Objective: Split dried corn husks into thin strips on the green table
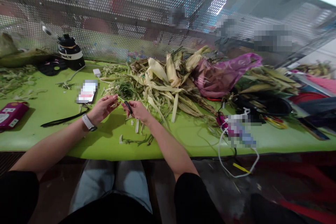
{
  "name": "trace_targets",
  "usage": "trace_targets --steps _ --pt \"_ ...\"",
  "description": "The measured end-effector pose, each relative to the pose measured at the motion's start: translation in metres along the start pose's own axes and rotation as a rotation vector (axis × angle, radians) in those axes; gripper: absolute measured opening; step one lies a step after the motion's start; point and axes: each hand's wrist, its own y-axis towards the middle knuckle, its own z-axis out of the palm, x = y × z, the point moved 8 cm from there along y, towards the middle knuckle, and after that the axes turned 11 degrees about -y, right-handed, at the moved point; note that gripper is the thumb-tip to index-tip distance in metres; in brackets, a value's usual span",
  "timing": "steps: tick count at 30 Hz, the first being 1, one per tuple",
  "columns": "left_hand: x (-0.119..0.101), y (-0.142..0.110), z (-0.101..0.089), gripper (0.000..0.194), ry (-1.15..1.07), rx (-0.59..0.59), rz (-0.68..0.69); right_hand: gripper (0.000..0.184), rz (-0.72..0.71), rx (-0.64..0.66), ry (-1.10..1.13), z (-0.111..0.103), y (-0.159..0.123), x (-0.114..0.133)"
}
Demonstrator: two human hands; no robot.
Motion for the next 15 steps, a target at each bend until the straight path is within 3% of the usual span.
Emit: trace_targets --steps 7,15 --pt "-0.0061 0.0047 -0.0036 0.025 -0.023 0.014 0.065 0.044 0.005 -0.066 0.007 -0.0047 0.004 -0.0085" --pt "-0.0073 0.0021 0.0003 0.026 -0.009 0.039 0.092 0.049 -0.023 0.01 -0.025 -0.0012 0.0004 -0.0008"
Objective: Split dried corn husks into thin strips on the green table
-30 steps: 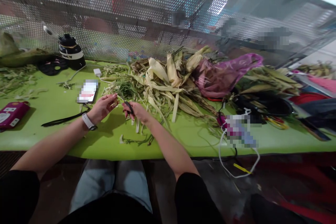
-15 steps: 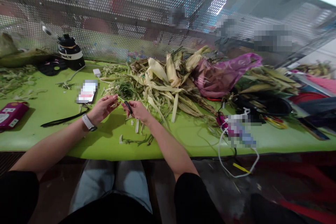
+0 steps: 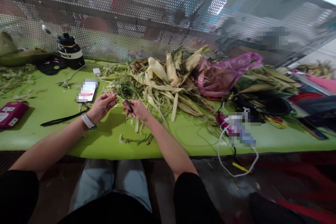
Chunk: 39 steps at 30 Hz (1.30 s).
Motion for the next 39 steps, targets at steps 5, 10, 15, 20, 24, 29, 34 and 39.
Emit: trace_targets --steps 5,10,15,20,24,29,34,39 --pt "0.002 0.0 0.0 0.03 0.029 0.006 -0.004 0.058 -0.014 0.034 -0.004 0.002 -0.001 0.004" --pt "0.002 -0.001 0.003 0.03 0.087 0.024 -0.009 0.058 -0.011 0.03 -0.013 0.001 -0.002 0.004" --pt "0.002 -0.002 0.005 0.031 0.098 0.03 -0.015 0.056 -0.03 -0.016 -0.024 -0.005 -0.001 0.004" --pt "0.001 -0.002 0.005 0.029 0.078 0.031 -0.02 0.054 -0.03 -0.035 -0.069 -0.009 0.001 0.0" --pt "0.001 -0.002 0.004 0.03 0.062 0.013 -0.03 0.05 -0.007 -0.069 -0.043 -0.011 0.003 -0.004" --pt "-0.001 0.002 0.0 0.029 0.07 0.009 0.001 0.049 -0.011 -0.166 -0.003 -0.021 0.001 0.0" --pt "-0.008 0.004 -0.005 0.031 0.055 -0.041 0.097 0.053 -0.059 0.031 0.05 -0.004 -0.01 0.012" --pt "-0.013 0.001 -0.002 0.034 0.015 -0.06 0.165 0.054 0.042 0.287 0.052 0.035 -0.024 0.013"
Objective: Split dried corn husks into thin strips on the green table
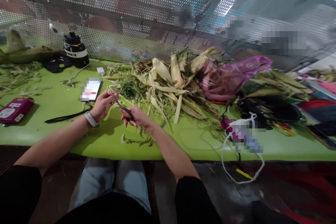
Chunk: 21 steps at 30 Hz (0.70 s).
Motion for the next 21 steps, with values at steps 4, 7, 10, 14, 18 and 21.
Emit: trace_targets --steps 4,7,10,14,18,21 --pt "0.003 -0.001 0.001 0.033 0.012 -0.014 -0.024 0.055 0.059 -0.002 0.011 0.008 0.0 -0.002" --pt "0.007 -0.002 0.001 0.029 0.007 -0.003 -0.042 0.053 0.08 -0.018 -0.005 0.007 0.0 -0.003" --pt "0.011 -0.002 0.003 0.028 -0.017 0.032 -0.048 0.05 0.067 -0.041 -0.019 0.006 0.0 -0.002" --pt "0.014 -0.004 0.005 0.028 -0.003 0.063 -0.028 0.049 0.056 -0.079 -0.019 0.004 0.0 -0.001" --pt "0.015 -0.004 0.006 0.029 -0.001 0.061 -0.022 0.052 0.062 -0.103 -0.023 0.004 0.001 -0.001" --pt "0.014 -0.005 0.006 0.027 -0.001 0.062 -0.02 0.051 0.073 -0.122 -0.033 0.003 0.003 -0.003"
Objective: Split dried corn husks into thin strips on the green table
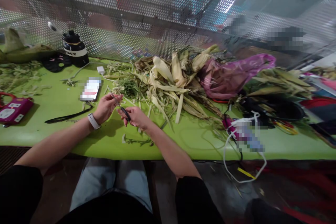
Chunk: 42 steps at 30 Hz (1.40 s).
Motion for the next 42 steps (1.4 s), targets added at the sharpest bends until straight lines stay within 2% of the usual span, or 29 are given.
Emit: trace_targets --steps 11,22,25,29,31,34,37,39,42 --pt "-0.003 0.0 -0.002 0.029 -0.037 -0.067 0.007 0.049 0.019 -0.004 -0.001 0.002 0.001 -0.006" --pt "0.0 0.003 -0.007 0.031 -0.044 -0.081 -0.009 0.045 -0.045 0.007 -0.056 0.003 -0.001 -0.003" --pt "0.0 0.004 -0.008 0.031 -0.015 -0.069 -0.032 0.045 -0.102 -0.015 -0.049 -0.009 -0.005 0.003" --pt "0.0 0.007 -0.009 0.03 -0.007 -0.048 -0.045 0.051 -0.217 -0.182 0.008 -0.047 -0.006 0.013" --pt "-0.001 0.008 -0.009 0.029 -0.015 -0.044 -0.05 0.054 -0.222 -0.27 -0.014 -0.065 -0.004 0.013" --pt "-0.004 0.008 -0.01 0.025 0.007 -0.048 -0.048 0.053 -0.124 -0.378 -0.226 -0.086 0.001 0.004" --pt "-0.006 0.009 -0.01 0.023 0.025 -0.042 -0.048 0.049 0.047 -0.516 -0.723 -0.101 0.001 -0.004" --pt "-0.006 0.01 -0.009 0.022 0.03 -0.018 -0.055 0.046 0.116 -0.512 -0.974 -0.102 0.004 -0.007" --pt "-0.005 0.01 -0.007 0.022 0.038 0.014 -0.066 0.04 0.116 -0.447 -1.11 -0.095 0.009 -0.01"
